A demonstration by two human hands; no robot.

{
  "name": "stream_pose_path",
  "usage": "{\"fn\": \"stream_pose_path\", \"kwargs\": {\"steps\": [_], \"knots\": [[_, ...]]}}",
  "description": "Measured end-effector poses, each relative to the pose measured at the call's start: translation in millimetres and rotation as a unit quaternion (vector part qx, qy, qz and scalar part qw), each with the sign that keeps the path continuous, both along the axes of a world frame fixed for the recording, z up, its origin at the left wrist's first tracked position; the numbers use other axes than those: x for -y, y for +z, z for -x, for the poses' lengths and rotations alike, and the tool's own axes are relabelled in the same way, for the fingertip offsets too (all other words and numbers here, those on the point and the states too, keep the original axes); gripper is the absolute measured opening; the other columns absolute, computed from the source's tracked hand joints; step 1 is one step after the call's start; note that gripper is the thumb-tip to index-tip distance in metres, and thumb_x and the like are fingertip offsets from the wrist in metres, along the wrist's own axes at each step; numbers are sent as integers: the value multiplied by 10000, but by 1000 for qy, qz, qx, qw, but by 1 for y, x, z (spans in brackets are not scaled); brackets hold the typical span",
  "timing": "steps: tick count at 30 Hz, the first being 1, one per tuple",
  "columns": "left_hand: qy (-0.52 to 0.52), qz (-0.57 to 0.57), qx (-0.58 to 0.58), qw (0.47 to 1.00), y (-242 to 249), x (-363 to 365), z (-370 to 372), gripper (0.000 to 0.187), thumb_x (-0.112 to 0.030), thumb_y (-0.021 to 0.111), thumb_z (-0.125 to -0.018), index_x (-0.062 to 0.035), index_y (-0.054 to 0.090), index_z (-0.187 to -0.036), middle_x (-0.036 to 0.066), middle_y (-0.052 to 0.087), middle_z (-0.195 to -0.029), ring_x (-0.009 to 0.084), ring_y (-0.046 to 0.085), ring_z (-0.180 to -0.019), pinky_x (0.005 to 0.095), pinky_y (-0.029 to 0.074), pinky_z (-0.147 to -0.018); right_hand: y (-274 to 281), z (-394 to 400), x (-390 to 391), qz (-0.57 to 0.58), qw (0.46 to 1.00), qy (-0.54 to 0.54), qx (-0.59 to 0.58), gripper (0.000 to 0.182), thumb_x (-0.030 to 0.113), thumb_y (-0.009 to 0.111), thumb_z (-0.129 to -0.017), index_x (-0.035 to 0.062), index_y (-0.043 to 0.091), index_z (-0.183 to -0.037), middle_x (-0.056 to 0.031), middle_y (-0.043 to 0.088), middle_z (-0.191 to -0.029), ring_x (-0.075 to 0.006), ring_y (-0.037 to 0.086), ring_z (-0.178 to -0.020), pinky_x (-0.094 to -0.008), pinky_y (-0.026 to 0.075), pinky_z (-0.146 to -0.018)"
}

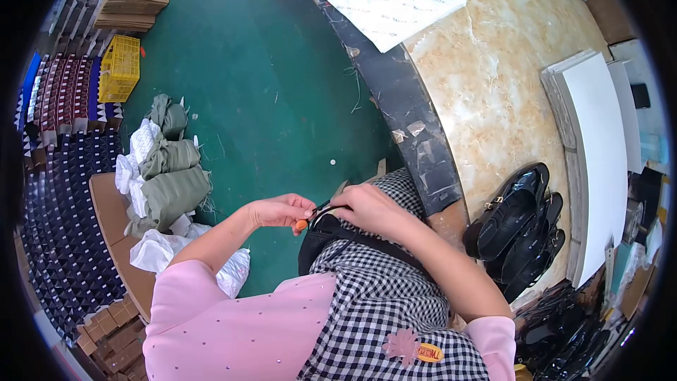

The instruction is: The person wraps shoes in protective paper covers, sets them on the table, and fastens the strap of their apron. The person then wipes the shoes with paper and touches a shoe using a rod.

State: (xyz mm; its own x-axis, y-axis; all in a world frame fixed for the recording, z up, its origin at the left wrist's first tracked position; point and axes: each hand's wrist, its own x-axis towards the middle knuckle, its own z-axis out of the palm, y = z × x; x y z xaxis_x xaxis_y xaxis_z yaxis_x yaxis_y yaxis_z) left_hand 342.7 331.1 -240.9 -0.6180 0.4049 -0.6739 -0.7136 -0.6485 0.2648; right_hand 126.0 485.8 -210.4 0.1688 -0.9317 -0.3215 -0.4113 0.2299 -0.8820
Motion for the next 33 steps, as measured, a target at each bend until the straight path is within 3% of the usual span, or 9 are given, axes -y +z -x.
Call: {"fn": "stream_pose_path", "kwargs": {"steps": [3,11,16,23,25,26,29,30,33], "knots": [[17,-14,-12,1000,0,0,-6,160,-242,648,-941,-94,614,-893,-24,632,-732,72,608,-642,216,512,-623,2,4,0,-3,999,-16,45,226,142,675,-829,42,722,-1026,-178,682,-875,-351,659,-843,-415,517,-759],[59,31,1,998,5,-13,-1,143,-235,646,-944,-96,624,-915,-27,633,-733,63,596,-638,214,505,-614,15,7,5,11,991,111,69,146,121,652,-842,6,708,-913,-165,684,-895,-337,655,-867,-407,505,-779],[80,28,16,996,3,-18,-3,138,-235,639,-949,-101,627,-922,-32,636,-742,54,592,-635,200,486,-588,-6,-9,-7,16,991,43,124,178,165,620,-872,27,709,-940,-150,691,-901,-336,654,-890,-412,506,-808],[48,62,19,997,8,-22,9,145,-233,624,-958,-110,610,-882,-41,625,-724,21,539,-592,158,406,-525,-12,-36,-14,-2,998,52,17,165,190,631,-849,74,720,-926,-149,684,-899,-321,662,-880,-431,514,-801],[53,66,21,996,9,-20,12,144,-229,622,-958,-113,606,-875,-41,623,-720,20,534,-589,160,403,-521,-5,-40,-14,30,999,-15,-40,172,189,650,-825,76,712,-939,-151,676,-874,-330,661,-856,-432,520,-780],[61,71,25,995,9,-20,11,143,-225,620,-959,-116,602,-867,-41,621,-716,18,529,-585,162,400,-517,-2,-35,-15,-9,999,-45,4,201,219,673,-825,67,699,-953,-153,684,-890,-331,665,-838,-425,525,-763],[60,50,8,997,6,-19,10,137,-224,624,-956,-125,600,-864,-44,624,-722,14,531,-588,160,398,-514,6,-1,-11,-154,985,-45,62,227,261,712,-817,43,713,-878,-123,704,-787,-245,688,-723,-375,536,-681],[58,49,9,997,6,-20,9,137,-224,624,-956,-125,600,-864,-44,624,-722,14,531,-588,160,398,-514,18,9,-11,-167,982,-64,68,183,186,718,-820,14,710,-880,-84,680,-672,-147,629,-523,-294,501,-549],[53,59,26,997,6,-20,17,139,-223,627,-954,-129,596,-856,-47,624,-723,13,531,-586,163,398,-518,10,9,-17,-100,991,-59,65,179,185,713,-827,12,719,-875,-87,697,-697,-138,662,-575,-278,512,-575]]}}
